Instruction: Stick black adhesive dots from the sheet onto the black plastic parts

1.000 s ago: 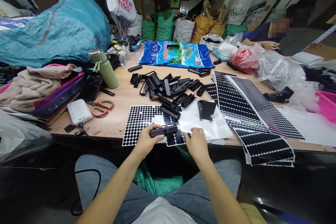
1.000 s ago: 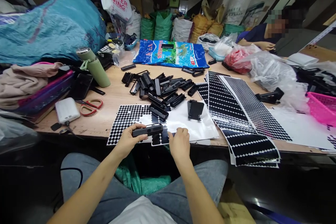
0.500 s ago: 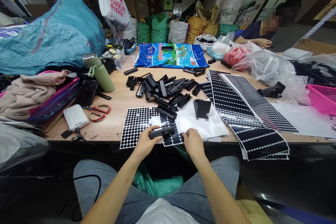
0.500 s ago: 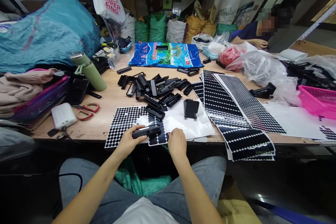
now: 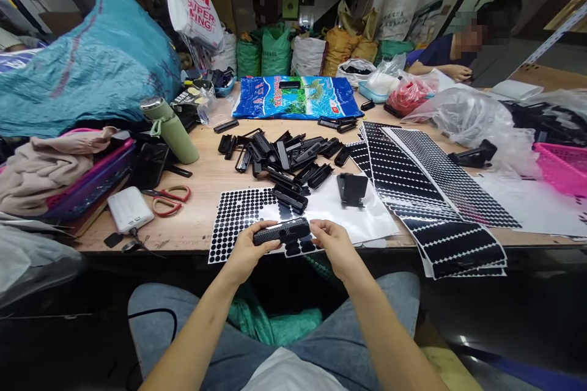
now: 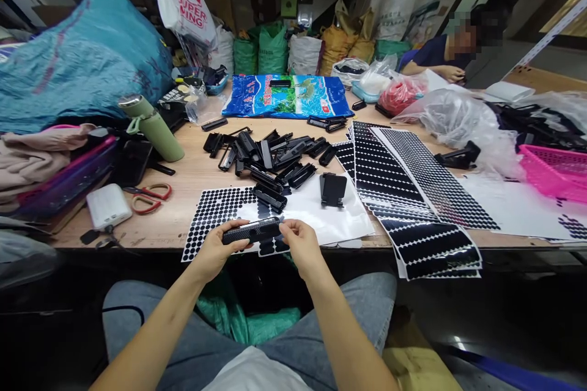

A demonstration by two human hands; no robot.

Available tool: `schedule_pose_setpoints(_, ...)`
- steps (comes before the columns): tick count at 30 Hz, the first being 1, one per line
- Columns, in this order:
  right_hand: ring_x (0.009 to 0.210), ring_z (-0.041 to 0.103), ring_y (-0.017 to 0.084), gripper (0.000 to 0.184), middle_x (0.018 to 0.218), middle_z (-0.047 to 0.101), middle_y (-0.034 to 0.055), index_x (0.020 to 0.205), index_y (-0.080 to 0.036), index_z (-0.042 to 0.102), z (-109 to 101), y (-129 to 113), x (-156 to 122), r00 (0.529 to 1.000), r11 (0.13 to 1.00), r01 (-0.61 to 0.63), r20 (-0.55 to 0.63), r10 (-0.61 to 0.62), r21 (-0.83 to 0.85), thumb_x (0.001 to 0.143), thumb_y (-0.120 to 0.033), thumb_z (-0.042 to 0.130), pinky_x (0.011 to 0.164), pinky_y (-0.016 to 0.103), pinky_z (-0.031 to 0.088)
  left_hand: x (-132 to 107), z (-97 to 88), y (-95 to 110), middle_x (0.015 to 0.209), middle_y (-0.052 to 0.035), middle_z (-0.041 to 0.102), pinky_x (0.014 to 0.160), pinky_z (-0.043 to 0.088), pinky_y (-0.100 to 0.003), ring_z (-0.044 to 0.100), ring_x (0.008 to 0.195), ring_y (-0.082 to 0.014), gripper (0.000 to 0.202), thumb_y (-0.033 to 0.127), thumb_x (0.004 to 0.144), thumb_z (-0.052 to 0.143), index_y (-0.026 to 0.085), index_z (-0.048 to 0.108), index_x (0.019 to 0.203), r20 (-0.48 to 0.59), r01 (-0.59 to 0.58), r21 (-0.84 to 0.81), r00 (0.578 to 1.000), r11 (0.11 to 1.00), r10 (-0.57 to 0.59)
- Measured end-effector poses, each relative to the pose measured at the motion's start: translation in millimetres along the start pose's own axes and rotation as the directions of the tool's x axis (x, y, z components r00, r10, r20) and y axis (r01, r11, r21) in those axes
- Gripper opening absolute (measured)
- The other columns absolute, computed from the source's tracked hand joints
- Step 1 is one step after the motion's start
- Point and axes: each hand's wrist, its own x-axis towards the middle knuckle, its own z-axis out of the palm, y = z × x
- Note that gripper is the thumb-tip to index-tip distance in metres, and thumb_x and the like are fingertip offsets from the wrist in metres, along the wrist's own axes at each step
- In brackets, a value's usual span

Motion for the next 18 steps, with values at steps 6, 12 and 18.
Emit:
schedule_pose_setpoints(6, 0.066, 0.050, 0.011, 0.026, 0.068, 0.052, -0.0015, 0.062, -0.016, 0.054, 10.6, -0.3, -4.0, 1.000, 0.997, -0.012, 0.022, 0.010, 0.080, 0.060, -0.039, 0.065, 0.068, 0.029, 0.047, -5.9, -1.6, 2.7, 0.092, -0.0038, 0.060, 0.081, 0.047, -0.033, 0.056, 0.086, -0.0184, 0.041, 0.024, 0.060, 0.071, 0.018, 0.062, 0.099, 0.022, -0.024, 0.042, 0.999, 0.999, 0.023)
schedule_pose_setpoints(12, 0.066, 0.051, 0.011, 0.026, 0.070, 0.050, -0.0014, 0.065, -0.017, 0.053, 9.3, 2.8, -6.1, 1.000, 0.999, 0.006, -0.001, -0.006, 0.041, 0.062, -0.040, 0.064, 0.069, 0.029, 0.048, -6.2, -1.5, 1.6, 0.091, -0.0031, 0.060, 0.079, 0.046, -0.031, 0.056, 0.084, -0.0176, 0.041, 0.025, 0.061, 0.072, 0.018, 0.062, 0.100, 0.036, -0.024, 0.051, 0.999, 0.998, 0.022)
schedule_pose_setpoints(18, 0.064, 0.054, 0.012, 0.026, 0.072, 0.054, -0.0007, 0.070, -0.017, 0.054, 8.6, 7.8, -7.2, 0.999, 0.997, 0.046, -0.021, -0.047, -0.070, 0.067, -0.042, 0.059, 0.066, 0.028, 0.047, -8.3, -0.9, 2.0, 0.089, -0.0024, 0.060, 0.077, 0.044, -0.028, 0.055, 0.080, -0.0157, 0.041, 0.026, 0.060, 0.072, 0.019, 0.062, 0.099, 0.033, -0.021, 0.096, 0.999, 0.995, 0.017)
